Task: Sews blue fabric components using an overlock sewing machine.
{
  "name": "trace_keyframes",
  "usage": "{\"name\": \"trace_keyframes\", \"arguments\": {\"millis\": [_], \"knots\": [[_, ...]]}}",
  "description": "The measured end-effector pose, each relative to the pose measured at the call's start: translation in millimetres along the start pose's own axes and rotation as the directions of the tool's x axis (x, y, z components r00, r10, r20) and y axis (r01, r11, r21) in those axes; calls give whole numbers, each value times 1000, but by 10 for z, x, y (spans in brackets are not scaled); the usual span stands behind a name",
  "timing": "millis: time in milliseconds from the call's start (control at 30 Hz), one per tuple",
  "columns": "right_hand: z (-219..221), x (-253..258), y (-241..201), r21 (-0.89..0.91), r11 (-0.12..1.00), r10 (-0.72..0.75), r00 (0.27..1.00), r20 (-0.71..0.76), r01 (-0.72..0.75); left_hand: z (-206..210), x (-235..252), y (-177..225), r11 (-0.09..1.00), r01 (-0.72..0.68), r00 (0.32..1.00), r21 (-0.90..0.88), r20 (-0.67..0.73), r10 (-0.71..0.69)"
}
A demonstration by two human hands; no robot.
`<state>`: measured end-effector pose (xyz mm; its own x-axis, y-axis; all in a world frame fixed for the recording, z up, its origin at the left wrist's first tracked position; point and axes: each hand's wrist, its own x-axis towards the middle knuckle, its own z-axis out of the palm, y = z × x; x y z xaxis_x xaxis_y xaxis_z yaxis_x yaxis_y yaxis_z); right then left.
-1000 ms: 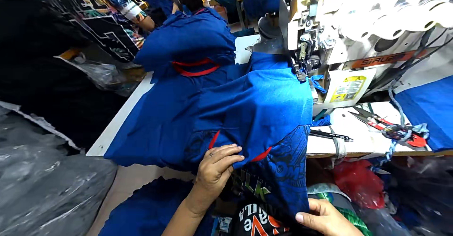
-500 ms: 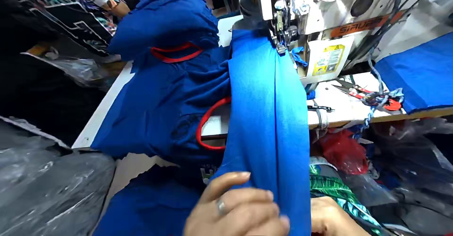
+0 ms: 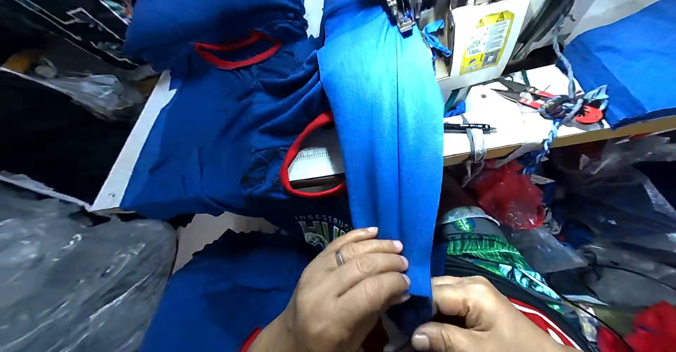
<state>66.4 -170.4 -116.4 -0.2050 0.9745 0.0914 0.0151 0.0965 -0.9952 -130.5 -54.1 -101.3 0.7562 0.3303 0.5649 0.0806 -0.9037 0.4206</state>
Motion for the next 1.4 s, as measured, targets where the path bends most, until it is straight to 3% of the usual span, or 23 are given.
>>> {"name": "trace_keyframes", "arguments": {"millis": [300,400,500,633,700,800,833,900,1000,1167,1400], "knots": [[4,-35,95,-58,998,0,998,-58,-4,107,-88,-20,998,66,997,-22,-37,-67],[12,-18,53,91,981,176,984,-25,-174,101,-119,-19,989,138,985,-57,-92,-143],[-25,61,-14,297,872,369,921,124,-389,75,-117,-22,969,191,969,-156,-128,-211],[-87,172,28,432,758,423,873,244,-488,73,-99,-50,932,234,945,-277,-159,-285],[-81,190,95,415,803,400,903,156,-427,70,-77,-64,909,253,933,-331,-165,-320],[-58,185,226,202,949,268,956,-121,-240,64,-43,-88,885,270,921,-380,-166,-352],[-50,194,269,196,961,234,951,-202,-194,66,-31,-97,880,272,919,-390,-166,-358],[-42,223,285,384,910,272,922,-274,-154,77,-4,-105,867,273,916,-416,-164,-367],[-76,265,220,637,738,405,901,-157,-221,119,26,-118,861,267,918,-432,-159,-364],[-148,303,157,701,571,507,855,109,-428,181,34,-116,875,274,925,-400,-139,-353],[-186,321,159,648,576,527,833,172,-498,203,1,-121,894,252,944,-371,-107,-311]]}}
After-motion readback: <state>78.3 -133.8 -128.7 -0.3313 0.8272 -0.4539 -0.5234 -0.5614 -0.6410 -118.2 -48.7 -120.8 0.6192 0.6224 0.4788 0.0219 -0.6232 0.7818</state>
